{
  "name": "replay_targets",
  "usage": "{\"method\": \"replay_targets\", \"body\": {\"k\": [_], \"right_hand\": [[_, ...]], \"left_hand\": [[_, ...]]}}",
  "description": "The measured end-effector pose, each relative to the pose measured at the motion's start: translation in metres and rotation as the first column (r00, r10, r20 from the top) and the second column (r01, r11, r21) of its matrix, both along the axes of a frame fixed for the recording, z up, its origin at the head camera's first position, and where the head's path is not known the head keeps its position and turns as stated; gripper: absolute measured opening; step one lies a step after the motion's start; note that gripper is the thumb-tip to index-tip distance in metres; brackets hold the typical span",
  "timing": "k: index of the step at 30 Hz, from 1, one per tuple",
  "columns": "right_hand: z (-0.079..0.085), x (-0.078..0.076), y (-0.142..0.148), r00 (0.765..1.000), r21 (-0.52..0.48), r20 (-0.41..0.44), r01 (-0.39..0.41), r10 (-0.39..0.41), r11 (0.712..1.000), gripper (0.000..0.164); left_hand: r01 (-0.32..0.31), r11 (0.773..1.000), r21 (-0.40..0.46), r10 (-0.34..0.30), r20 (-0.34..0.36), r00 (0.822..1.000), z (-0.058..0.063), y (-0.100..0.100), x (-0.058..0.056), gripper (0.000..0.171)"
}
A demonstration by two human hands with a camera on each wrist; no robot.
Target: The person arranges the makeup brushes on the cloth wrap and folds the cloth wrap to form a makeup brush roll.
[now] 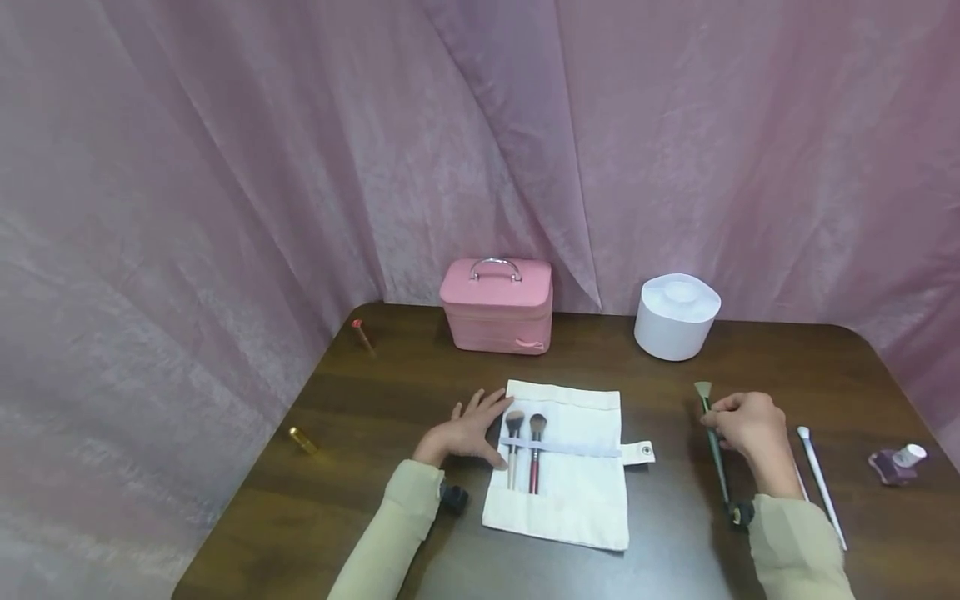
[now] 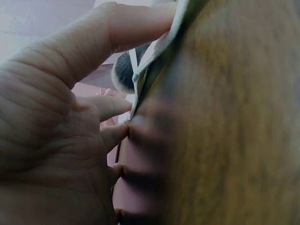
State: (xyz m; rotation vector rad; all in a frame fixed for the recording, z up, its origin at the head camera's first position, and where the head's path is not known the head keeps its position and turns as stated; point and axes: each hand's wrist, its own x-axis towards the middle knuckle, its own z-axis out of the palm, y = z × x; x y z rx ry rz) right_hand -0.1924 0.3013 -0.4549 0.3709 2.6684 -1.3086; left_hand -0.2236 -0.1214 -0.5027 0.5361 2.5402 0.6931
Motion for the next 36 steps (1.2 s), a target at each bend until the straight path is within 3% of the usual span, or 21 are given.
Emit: {"method": "replay_targets", "body": {"k": [4,11,28,36], "right_hand": [[-0.001,0.003,-0.005,0.999,-0.086,-0.016,0.043,-0.045,0.995,0.031],[0.000,0.003,-0.018,0.997,-0.244,-0.066,0.030,-0.047,0.969,0.039],[0.009,-0.014,-0.055,0.978,-0.381,-0.159,0.064,-0.133,0.923,0.037],[0.016,-0.022,-0.076,0.963,-0.496,-0.193,0.071,-0.189,0.865,0.029]], "left_hand": [[0.006,1.000,0.013,-0.006,0.010,1.000,-0.005,-0.002,0.003,0.108],[0.003,1.000,0.016,-0.003,0.015,1.000,-0.004,-0.002,0.004,0.108],[0.011,1.000,0.013,-0.011,0.017,1.000,0.001,0.002,0.001,0.108],[-0.001,1.000,0.009,0.001,0.017,1.000,0.002,0.001,0.001,0.109]]}}
